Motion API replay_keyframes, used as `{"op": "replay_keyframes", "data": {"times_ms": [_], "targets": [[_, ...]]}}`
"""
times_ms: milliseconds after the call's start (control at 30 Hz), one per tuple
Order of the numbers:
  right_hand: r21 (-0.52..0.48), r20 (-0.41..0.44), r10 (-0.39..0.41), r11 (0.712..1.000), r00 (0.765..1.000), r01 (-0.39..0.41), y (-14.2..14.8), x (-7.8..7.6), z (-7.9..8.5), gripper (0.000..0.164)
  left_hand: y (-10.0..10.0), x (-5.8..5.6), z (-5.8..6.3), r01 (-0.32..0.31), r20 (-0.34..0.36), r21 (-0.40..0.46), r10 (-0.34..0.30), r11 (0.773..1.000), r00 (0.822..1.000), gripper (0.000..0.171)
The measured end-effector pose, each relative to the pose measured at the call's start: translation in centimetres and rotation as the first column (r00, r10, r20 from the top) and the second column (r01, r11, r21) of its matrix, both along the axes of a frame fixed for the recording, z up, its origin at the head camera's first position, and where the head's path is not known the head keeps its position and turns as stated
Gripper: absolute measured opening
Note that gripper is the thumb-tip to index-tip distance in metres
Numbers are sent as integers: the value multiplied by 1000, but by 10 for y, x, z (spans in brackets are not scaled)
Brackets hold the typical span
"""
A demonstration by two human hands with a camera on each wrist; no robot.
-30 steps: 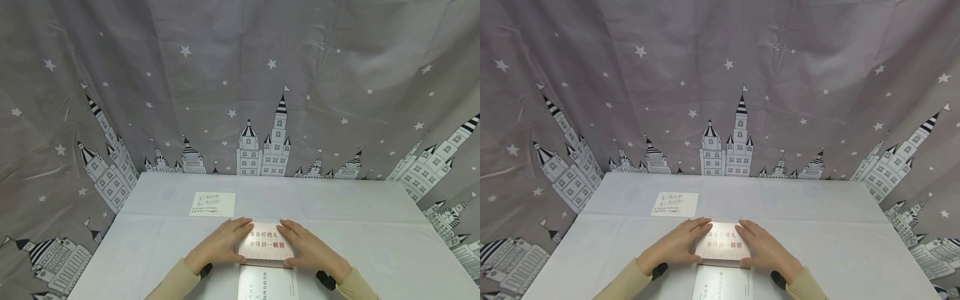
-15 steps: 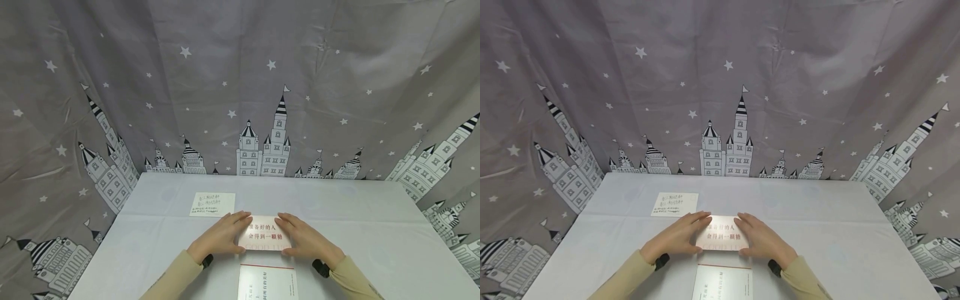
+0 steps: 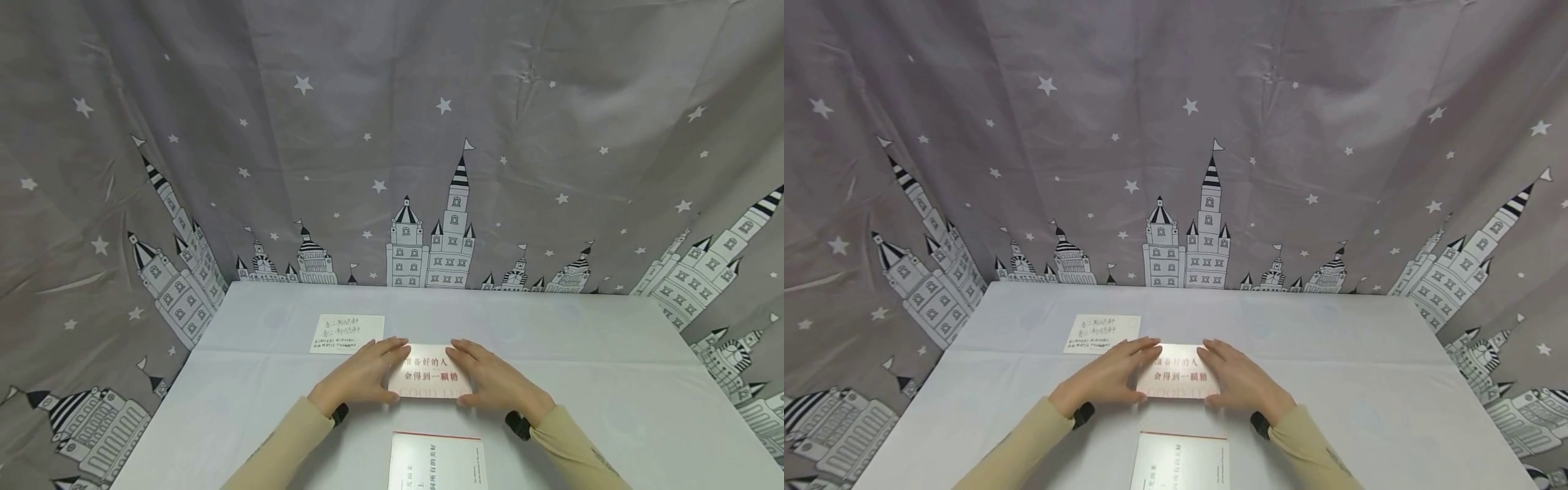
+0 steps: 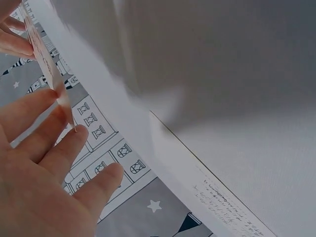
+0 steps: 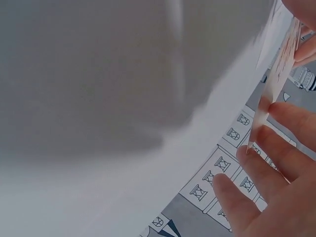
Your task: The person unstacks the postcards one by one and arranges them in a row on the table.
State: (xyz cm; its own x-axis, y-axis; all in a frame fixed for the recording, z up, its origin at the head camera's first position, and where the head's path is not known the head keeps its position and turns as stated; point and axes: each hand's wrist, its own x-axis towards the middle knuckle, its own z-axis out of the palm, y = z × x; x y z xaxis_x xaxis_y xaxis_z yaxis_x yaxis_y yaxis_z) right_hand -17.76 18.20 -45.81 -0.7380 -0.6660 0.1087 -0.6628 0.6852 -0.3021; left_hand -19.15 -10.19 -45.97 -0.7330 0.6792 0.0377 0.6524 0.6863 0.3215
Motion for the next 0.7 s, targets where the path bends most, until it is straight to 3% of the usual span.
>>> {"op": "replay_keyframes", "data": {"times_ms": [700], "targets": [[57, 63, -52, 997, 997, 49, -6, -20, -5, 81, -2, -22, -5, -3, 67, -14, 4, 1000, 998, 82]]}}
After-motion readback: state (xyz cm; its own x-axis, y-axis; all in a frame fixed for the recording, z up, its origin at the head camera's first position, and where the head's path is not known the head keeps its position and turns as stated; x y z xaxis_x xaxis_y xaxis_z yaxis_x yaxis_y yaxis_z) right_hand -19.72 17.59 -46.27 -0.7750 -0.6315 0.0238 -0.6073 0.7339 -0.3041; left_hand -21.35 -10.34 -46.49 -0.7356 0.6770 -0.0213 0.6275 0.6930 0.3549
